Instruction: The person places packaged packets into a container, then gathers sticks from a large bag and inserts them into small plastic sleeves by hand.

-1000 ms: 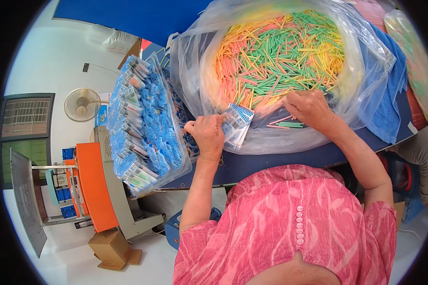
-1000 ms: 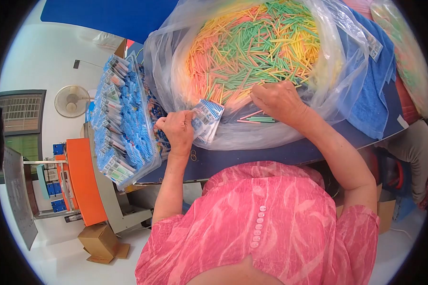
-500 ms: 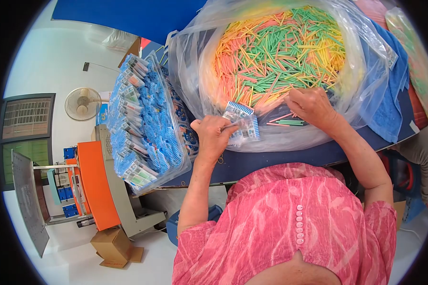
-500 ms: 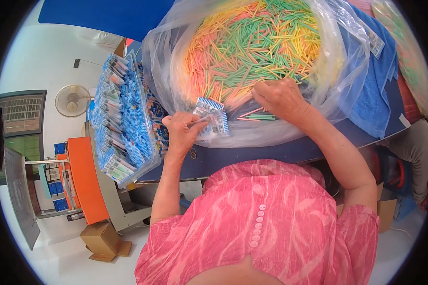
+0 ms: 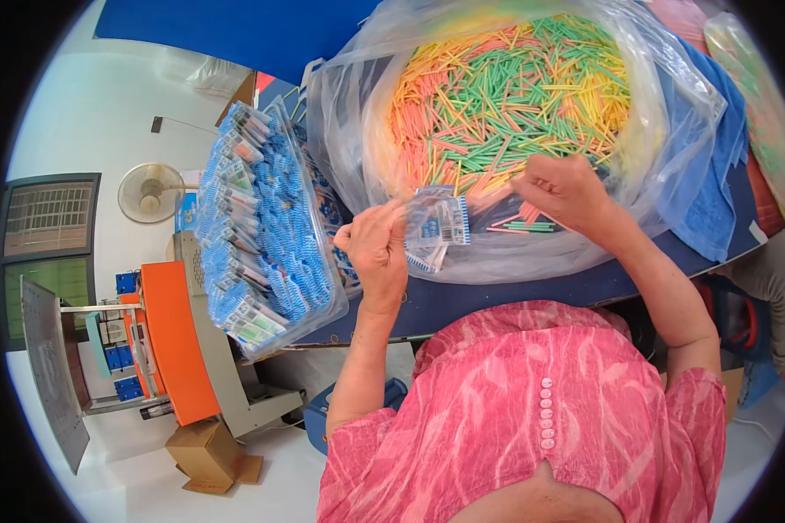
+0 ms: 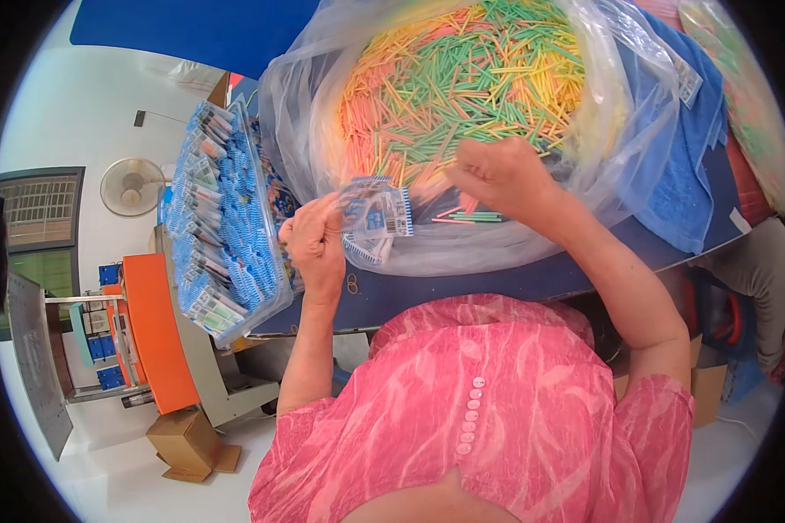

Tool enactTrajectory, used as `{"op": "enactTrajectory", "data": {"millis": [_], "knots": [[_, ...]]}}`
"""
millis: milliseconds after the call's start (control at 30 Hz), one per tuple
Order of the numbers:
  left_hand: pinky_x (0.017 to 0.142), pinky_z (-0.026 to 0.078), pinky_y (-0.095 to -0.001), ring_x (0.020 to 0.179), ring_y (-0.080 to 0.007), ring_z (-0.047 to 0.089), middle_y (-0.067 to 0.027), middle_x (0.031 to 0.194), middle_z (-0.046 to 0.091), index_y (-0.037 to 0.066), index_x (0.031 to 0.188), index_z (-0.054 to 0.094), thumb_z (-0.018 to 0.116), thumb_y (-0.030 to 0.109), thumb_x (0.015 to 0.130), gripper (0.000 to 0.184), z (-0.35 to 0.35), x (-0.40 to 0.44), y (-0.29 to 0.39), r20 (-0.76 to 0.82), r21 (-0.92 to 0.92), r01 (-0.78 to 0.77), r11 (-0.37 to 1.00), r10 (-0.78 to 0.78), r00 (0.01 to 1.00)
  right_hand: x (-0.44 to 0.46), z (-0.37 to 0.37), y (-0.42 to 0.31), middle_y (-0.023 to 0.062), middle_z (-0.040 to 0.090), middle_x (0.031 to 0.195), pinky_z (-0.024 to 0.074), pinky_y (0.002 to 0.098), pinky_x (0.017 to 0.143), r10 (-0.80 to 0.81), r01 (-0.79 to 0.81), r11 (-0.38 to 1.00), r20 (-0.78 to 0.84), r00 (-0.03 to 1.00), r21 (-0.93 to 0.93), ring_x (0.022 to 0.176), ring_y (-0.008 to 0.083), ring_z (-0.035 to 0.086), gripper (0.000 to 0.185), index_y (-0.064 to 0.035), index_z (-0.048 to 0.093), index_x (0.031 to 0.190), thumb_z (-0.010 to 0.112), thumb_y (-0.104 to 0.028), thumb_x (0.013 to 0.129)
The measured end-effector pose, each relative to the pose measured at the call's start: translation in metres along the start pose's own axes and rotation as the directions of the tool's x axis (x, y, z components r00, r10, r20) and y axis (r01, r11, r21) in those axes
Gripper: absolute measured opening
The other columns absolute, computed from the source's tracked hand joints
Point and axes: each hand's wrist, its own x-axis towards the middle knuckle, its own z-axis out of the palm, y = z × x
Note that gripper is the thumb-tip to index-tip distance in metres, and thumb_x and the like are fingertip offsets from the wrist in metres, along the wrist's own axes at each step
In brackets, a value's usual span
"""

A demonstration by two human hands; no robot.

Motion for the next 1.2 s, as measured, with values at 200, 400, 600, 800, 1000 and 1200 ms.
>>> {"op": "enactTrajectory", "data": {"millis": [200,400,600,800,1000,1200], "knots": [[0.067,0.041,-0.0245,0.072,-0.0079,0.057,-0.0001,0.078,0.068,0.002,0.085,0.070,0.070,0.011,0.087,0.008,0.029,-0.010,0.023,0.351,-0.610,0.547,0.573,-0.424,0.835,0.018,-0.013,-0.030,0.0057,0.049,0.060,0.0356,0.0296,0.049,0.084,-0.248,0.898,0.411,0.908,0.364,0.055,0.0104,0.045,0.039,-0.0008,0.050,0.062,0.081,-0.022,0.073],[0.062,0.041,-0.0196,0.068,-0.0023,0.052,0.0042,0.078,0.065,0.000,0.086,0.070,0.069,0.012,0.091,0.013,0.036,-0.009,0.034,0.478,-0.679,0.656,0.330,-0.480,0.735,0.012,-0.020,-0.028,0.0045,0.049,0.061,0.0367,0.0301,0.052,0.087,-0.298,0.864,0.462,0.882,0.406,0.060,0.0108,0.046,0.040,-0.0007,0.048,0.063,0.081,-0.020,0.074],[0.061,0.041,-0.0191,0.068,-0.0020,0.051,0.0050,0.075,0.062,0.000,0.091,0.069,0.065,0.014,0.093,0.015,0.032,-0.013,0.038,0.539,-0.722,0.633,0.280,-0.346,0.768,0.015,-0.020,-0.031,0.0014,0.040,0.058,0.0374,0.0290,0.053,0.210,-0.392,0.864,0.483,0.850,0.315,0.062,0.0080,0.046,0.044,-0.0027,0.042,0.062,0.082,-0.016,0.074],[0.063,0.042,-0.0188,0.069,-0.0022,0.052,0.0049,0.076,0.063,-0.002,0.092,0.068,0.061,0.014,0.096,0.018,0.036,-0.015,0.034,0.614,-0.621,0.633,0.462,-0.216,0.759,0.014,-0.021,-0.038,0.0007,0.039,0.057,0.0365,0.0281,0.052,0.067,-0.229,0.905,0.411,0.909,0.359,0.058,0.0069,0.042,0.045,-0.0033,0.040,0.061,0.081,-0.014,0.075],[0.069,0.045,-0.0197,0.075,-0.0031,0.055,0.0017,0.085,0.067,-0.002,0.097,0.068,0.062,0.013,0.095,0.017,0.032,-0.009,0.040,0.627,-0.610,0.657,0.444,-0.236,0.742,0.008,-0.032,-0.025,0.0019,0.042,0.055,0.0380,0.0287,0.052,0.159,-0.284,0.920,0.406,0.900,0.270,0.055,0.0083,0.048,0.041,-0.0031,0.042,0.061,0.078,-0.014,0.077],[0.066,0.045,-0.0196,0.074,-0.0030,0.056,0.0022,0.080,0.067,-0.002,0.097,0.070,0.071,0.006,0.087,0.013,0.048,-0.012,0.031,0.488,-0.715,0.592,0.373,-0.340,0.804,-0.019,-0.013,0.001,0.0042,0.049,0.055,0.0410,0.0287,0.052,0.060,-0.034,0.975,0.110,0.992,-0.222,0.053,0.0090,0.048,0.031,-0.0032,0.051,0.064,0.074,-0.014,0.081]]}}
